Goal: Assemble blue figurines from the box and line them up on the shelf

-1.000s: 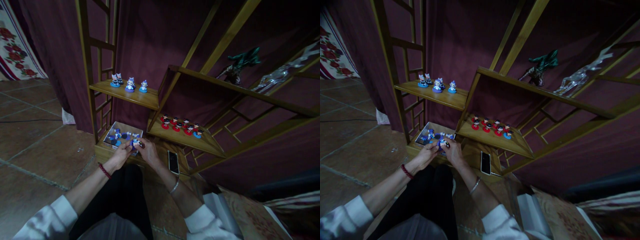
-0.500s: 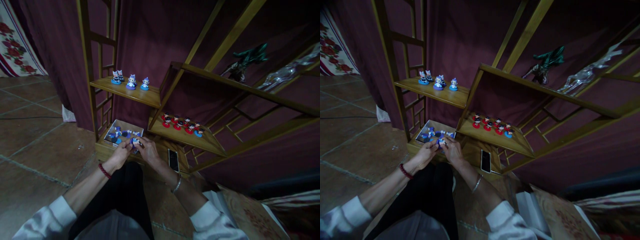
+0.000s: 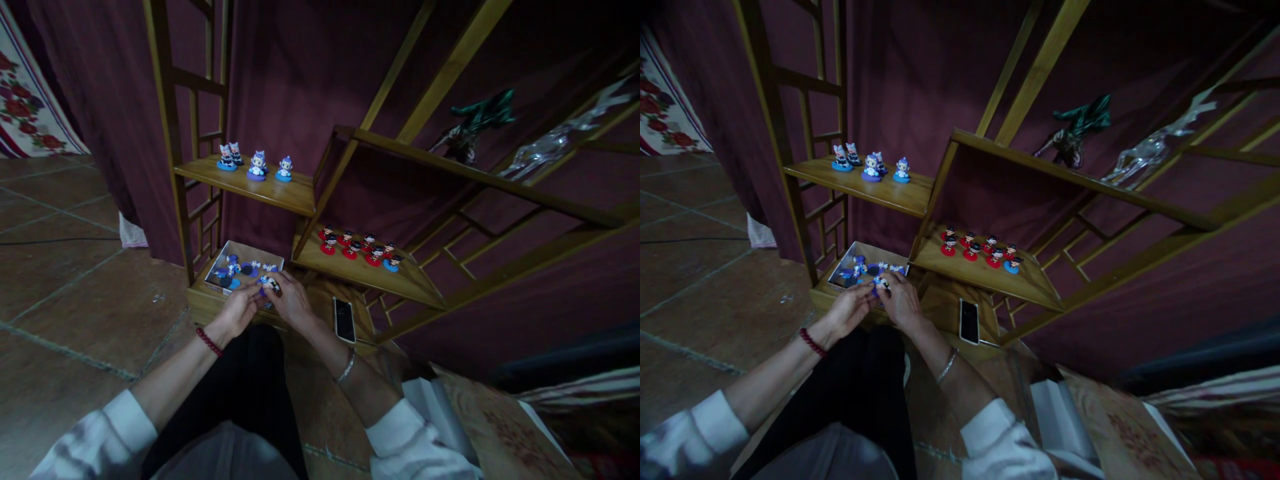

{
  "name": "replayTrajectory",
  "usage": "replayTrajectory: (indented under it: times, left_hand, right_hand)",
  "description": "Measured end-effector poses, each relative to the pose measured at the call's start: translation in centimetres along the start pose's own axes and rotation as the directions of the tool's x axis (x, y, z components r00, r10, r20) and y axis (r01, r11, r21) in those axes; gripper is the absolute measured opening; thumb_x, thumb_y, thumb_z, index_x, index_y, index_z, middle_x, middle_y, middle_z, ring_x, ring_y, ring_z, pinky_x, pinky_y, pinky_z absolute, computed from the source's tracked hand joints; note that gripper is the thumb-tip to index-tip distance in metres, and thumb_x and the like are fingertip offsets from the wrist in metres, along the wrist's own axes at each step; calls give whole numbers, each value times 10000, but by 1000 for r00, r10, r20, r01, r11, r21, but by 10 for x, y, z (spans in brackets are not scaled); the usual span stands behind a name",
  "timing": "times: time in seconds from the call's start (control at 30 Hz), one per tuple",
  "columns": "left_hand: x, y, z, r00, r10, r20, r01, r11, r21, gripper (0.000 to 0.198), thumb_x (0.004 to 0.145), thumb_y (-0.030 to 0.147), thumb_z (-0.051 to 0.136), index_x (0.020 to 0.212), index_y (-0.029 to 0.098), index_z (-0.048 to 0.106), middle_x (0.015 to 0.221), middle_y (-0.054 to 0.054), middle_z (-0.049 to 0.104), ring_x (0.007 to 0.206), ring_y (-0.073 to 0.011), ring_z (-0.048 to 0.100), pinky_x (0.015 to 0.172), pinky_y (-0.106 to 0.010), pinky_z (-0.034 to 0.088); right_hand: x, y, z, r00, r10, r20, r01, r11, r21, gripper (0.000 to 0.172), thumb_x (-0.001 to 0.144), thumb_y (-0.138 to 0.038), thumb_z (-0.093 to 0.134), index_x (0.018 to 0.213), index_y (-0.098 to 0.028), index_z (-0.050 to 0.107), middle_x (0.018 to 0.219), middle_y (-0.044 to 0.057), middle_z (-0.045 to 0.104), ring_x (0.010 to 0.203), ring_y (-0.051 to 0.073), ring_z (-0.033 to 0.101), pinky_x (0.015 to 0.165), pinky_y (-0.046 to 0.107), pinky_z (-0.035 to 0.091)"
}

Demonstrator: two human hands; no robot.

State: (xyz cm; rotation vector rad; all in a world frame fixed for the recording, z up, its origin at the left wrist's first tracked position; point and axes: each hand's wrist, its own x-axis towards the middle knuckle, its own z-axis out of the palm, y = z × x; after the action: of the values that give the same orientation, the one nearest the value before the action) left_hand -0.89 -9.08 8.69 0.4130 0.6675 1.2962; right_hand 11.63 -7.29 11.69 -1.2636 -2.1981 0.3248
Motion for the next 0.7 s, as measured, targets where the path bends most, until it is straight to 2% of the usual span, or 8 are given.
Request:
replayTrajectory:
  times: [0.17,0.3,0.4,0.53,0.7]
  left_hand:
    - [5,1,4,1000,-3,-31,1,998,-66,161,781,52,476,784,89,633,789,-89,668,702,-139,626,690,-265,502]
    - [8,0,8,999,-30,-37,27,995,-94,190,799,45,444,767,91,625,782,-87,667,684,-131,624,672,-255,509]
    - [6,0,12,998,-41,-46,37,996,-82,194,795,33,444,751,82,626,755,-88,665,675,-131,623,675,-259,514]
    - [3,0,18,996,-35,-77,30,997,-66,197,788,14,445,752,80,626,776,-95,672,692,-136,628,707,-279,517]
    - [-1,-3,24,997,-37,-66,34,999,-33,185,776,8,463,713,76,623,772,-100,672,684,-140,624,736,-306,514]
  right_hand:
    - [1,0,-1,997,29,-67,-22,994,108,235,776,-187,523,1004,-208,576,1000,44,622,930,170,571,846,313,444]
    - [0,2,1,989,105,-103,-83,977,199,251,753,-201,559,1004,-203,563,980,37,638,909,171,581,827,314,454]
    - [-2,5,0,985,129,-117,-103,973,208,219,743,-223,582,962,-214,583,941,25,648,882,175,586,803,314,459]
    - [-4,8,-6,985,109,-135,-81,977,197,213,743,-232,594,955,-222,608,935,28,655,883,175,590,804,306,454]
    - [-9,10,-13,986,90,-138,-62,979,193,205,753,-237,597,952,-199,629,941,53,661,885,175,595,802,290,452]
